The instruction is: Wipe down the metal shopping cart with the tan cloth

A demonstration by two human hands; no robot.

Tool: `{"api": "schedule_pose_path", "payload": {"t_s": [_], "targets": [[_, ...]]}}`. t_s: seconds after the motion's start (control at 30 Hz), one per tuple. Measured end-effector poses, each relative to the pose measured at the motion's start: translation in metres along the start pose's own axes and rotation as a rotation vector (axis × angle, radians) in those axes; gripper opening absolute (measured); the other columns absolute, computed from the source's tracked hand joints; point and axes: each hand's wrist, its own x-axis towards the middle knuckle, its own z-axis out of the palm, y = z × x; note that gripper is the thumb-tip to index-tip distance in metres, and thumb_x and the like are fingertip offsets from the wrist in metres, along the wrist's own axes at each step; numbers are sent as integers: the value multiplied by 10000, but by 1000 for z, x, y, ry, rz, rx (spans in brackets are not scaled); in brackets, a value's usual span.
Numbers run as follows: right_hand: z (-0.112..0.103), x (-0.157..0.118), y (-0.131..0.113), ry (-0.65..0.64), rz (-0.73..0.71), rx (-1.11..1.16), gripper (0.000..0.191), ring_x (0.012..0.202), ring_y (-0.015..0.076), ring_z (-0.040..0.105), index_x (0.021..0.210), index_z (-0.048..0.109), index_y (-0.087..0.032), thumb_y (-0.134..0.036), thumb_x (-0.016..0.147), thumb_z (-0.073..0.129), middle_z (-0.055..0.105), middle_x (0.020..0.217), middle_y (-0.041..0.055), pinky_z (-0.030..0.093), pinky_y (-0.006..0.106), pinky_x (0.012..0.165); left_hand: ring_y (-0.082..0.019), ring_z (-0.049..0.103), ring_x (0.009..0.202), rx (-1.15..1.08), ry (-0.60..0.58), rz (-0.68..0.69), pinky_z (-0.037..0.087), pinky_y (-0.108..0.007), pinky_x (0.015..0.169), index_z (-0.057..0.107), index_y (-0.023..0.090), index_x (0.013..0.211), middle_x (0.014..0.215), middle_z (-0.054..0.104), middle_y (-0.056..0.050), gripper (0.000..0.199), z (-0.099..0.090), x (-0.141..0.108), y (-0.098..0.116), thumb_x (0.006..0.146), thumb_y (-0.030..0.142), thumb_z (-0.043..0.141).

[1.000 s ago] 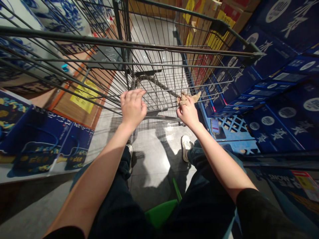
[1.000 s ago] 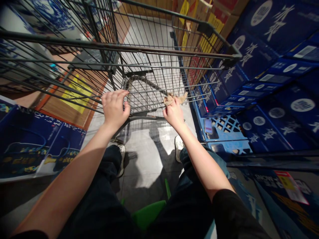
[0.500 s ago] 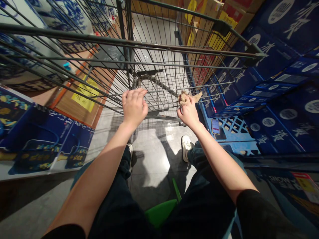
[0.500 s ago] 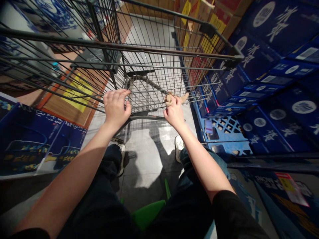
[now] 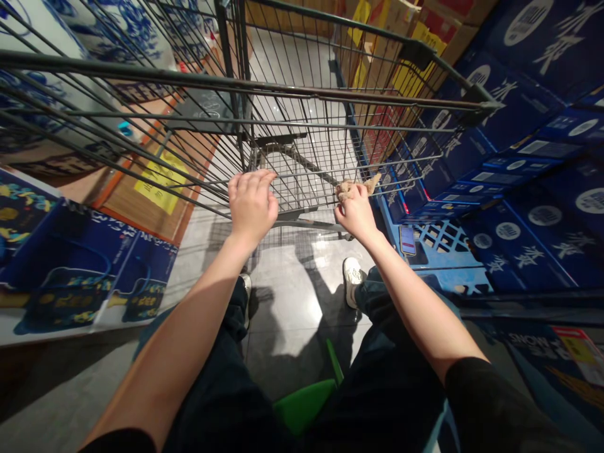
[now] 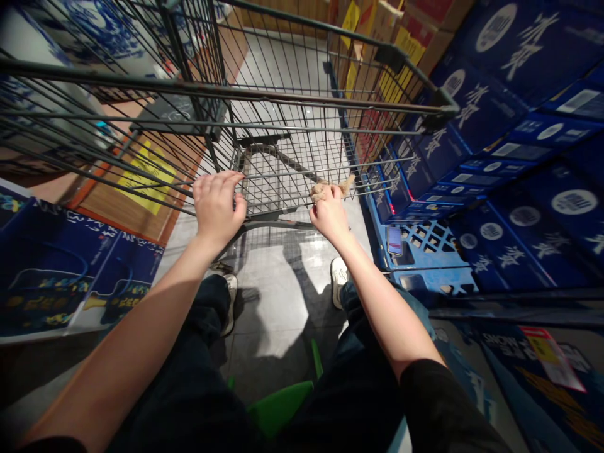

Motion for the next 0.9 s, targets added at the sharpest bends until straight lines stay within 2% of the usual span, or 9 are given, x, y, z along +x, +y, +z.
{"api": "schedule_pose_path", "payload": {"t_s": [0.1, 0.17, 0.23, 0.33, 0.47, 0.57, 0.67, 0.8, 0.9], "targets": [[-1, -2, -5, 12, -13, 2, 388, 1408, 422, 442, 1219, 743, -61, -206, 941, 513, 614, 1428, 249, 427, 630, 1256, -411, 496, 1483, -12, 28, -52, 255, -688, 1308, 609, 252, 1450, 1514, 646, -112, 607, -4, -3, 10, 848, 172, 592], [-1, -6, -8, 20, -23, 18, 388, 1424, 434, 427, 1214, 749, -55, -201, 941, 516, 609, 1440, 252, 433, 640, 1254, -425, 492, 1468, -10, 65, -57, 267, -705, 1282, 632, 252, 1414, 1481, 653, -129, 564, -6, -6, 19, 859, 167, 585], [-1, -11, -12, 17, -22, 29, 394, 1447, 440, 406, 1228, 747, -51, -197, 939, 522, 599, 1457, 253, 454, 639, 1246, -408, 528, 1424, -11, 64, -4, 317, -681, 1251, 659, 259, 1364, 1420, 676, -127, 499, -8, -8, 27, 883, 164, 565], [-2, -17, -16, -12, -24, 27, 409, 1496, 432, 369, 1275, 733, -59, -201, 945, 537, 567, 1522, 250, 519, 601, 1210, -368, 568, 1386, -20, -40, 138, 354, -627, 1246, 678, 270, 1346, 1371, 700, -111, 479, -5, -9, 38, 897, 161, 553], [-9, -21, -14, -52, -70, 16, 419, 1530, 404, 375, 1314, 725, -81, -195, 956, 539, 534, 1610, 216, 571, 549, 1175, -350, 521, 1482, -3, -115, 221, 278, -636, 1317, 650, 250, 1436, 1482, 668, -111, 560, 4, -6, 48, 894, 154, 546], [-17, -23, -9, -66, -99, 5, 462, 1523, 361, 428, 1376, 694, -53, -173, 962, 526, 580, 1572, 220, 516, 505, 1245, -350, 464, 1549, 20, -114, 221, 226, -650, 1341, 602, 229, 1513, 1572, 618, -118, 623, 10, -3, 52, 898, 149, 542], [-19, -26, -8, -67, -92, 1, 486, 1551, 340, 420, 1412, 671, -33, -176, 974, 516, 579, 1574, 228, 461, 473, 1294, -348, 442, 1574, 38, -137, 238, 204, -643, 1350, 556, 225, 1571, 1627, 578, -118, 671, 12, -2, 57, 904, 144, 544], [-13, -29, -16, -66, -55, 40, 483, 1572, 394, 382, 1397, 690, -43, -189, 958, 547, 545, 1613, 225, 462, 558, 1281, -340, 442, 1578, 58, -199, 254, 230, -620, 1340, 516, 217, 1608, 1686, 513, -123, 675, 12, -1, 65, 937, 151, 519], [-11, -27, -19, -43, -39, 78, 441, 1563, 411, 389, 1337, 728, -62, -191, 949, 564, 557, 1601, 223, 451, 596, 1282, -342, 477, 1540, 72, -192, 225, 275, -602, 1314, 487, 202, 1629, 1662, 537, -137, 663, 11, 3, 71, 968, 160, 502]]}}
